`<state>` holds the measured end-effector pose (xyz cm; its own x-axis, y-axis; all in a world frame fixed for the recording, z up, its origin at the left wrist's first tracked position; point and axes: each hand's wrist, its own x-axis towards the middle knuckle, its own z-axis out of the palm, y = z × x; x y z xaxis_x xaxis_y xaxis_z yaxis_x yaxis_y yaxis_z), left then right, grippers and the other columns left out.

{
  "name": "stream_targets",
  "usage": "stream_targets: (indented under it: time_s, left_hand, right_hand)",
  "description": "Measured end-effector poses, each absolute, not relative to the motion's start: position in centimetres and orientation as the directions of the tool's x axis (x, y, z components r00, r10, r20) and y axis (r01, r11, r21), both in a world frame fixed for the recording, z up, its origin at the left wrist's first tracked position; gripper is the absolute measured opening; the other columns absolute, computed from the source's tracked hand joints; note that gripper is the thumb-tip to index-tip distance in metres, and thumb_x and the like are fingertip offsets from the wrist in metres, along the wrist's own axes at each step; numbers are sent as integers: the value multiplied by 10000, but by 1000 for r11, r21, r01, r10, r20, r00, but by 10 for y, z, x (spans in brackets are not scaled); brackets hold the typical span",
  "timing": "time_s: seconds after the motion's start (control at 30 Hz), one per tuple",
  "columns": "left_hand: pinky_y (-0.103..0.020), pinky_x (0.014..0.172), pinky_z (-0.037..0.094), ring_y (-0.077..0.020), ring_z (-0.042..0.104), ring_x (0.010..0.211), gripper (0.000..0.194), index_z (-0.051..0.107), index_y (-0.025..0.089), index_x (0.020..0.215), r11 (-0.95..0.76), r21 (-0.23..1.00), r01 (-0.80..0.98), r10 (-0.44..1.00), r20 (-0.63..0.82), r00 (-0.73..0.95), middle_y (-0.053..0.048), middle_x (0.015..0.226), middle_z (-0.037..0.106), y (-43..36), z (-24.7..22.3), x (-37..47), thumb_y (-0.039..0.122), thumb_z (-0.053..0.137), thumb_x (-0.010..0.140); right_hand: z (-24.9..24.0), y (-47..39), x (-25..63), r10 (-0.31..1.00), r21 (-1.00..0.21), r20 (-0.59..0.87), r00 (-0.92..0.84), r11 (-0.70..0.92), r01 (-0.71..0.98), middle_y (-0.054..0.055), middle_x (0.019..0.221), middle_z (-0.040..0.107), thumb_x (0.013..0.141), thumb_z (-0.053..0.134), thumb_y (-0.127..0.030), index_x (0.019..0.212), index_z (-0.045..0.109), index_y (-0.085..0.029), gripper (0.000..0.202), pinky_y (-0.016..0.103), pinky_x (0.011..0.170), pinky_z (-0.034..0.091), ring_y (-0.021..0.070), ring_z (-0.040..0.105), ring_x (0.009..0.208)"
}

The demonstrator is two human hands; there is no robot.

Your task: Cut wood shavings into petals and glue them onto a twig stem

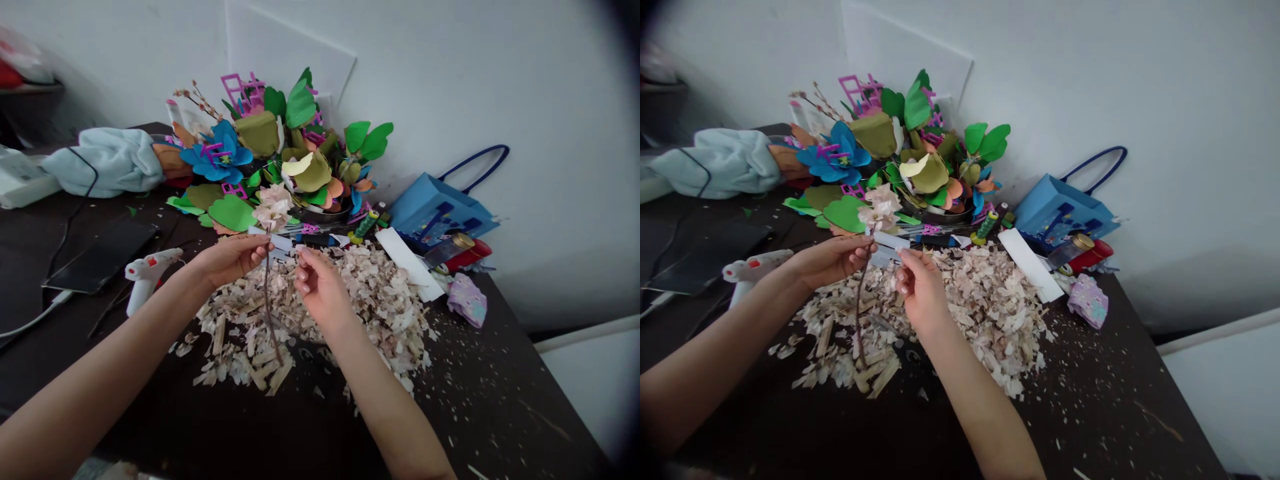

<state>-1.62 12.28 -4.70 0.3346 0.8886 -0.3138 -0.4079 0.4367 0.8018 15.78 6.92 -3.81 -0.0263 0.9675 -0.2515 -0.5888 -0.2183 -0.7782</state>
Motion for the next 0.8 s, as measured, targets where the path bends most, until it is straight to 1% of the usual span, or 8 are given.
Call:
stream_targets:
  time_s: [0.1,0.23,0.3,0.4,0.53,0.63,0.7,0.8]
  left_hand:
    - [-71,516,508,-27,567,517,238,695,86,732,426,755,-499,897,-279,343,-43,701,683,116,-47,-12,1,584,924]
    - [-93,543,530,-42,601,541,190,689,85,725,378,737,-559,917,-215,337,-48,713,698,107,-50,-5,-8,646,885]
    - [-101,541,532,-47,609,544,172,679,91,721,352,738,-575,927,-192,322,-36,694,685,103,-52,-2,0,676,867]
    - [-111,561,539,-52,620,569,148,666,117,743,299,738,-605,945,-141,294,-8,693,671,98,-54,0,22,718,843]
    - [-111,583,534,-46,616,590,150,666,139,761,223,749,-625,961,-59,272,12,723,677,93,-58,3,82,802,788]
    - [-112,561,523,-51,614,583,221,689,137,765,149,755,-638,967,23,252,17,699,680,91,-60,7,157,897,692]
    - [-116,547,516,-51,609,569,284,704,138,770,101,752,-652,971,69,229,20,686,684,89,-61,10,203,942,629]
    - [-127,552,507,-57,601,557,293,712,150,771,55,760,-648,971,110,211,27,634,671,86,-62,15,248,947,627]
  right_hand:
    - [-32,71,154,976,-826,-216,15,-175,-536,-42,633,507,642,776,-281,678,641,-224,150,248,447,238,96,393,542]
    - [-22,73,149,980,-854,-185,68,-126,-504,-23,699,599,631,782,-282,670,671,-226,130,247,537,327,123,492,654]
    - [-18,73,146,978,-858,-191,85,-125,-498,-12,741,645,614,788,-282,674,695,-222,126,247,574,342,136,533,715]
    - [-16,74,145,977,-871,-199,80,-139,-472,-2,762,676,611,783,-289,664,709,-214,118,262,605,342,152,554,751]
    - [-15,77,145,984,-894,-172,46,-137,-426,2,762,672,647,772,-295,664,707,-218,102,284,647,356,164,554,765]
    - [-12,77,144,992,-917,-130,12,-115,-383,8,751,665,679,762,-263,644,696,-215,89,297,668,382,162,554,755]
    - [-8,76,141,995,-920,-97,-6,-92,-380,12,726,660,689,750,-238,632,692,-210,85,302,657,406,155,552,715]
    - [-3,71,136,997,-914,-41,-61,-62,-402,8,679,636,701,733,-252,657,698,-204,75,307,585,425,135,512,595]
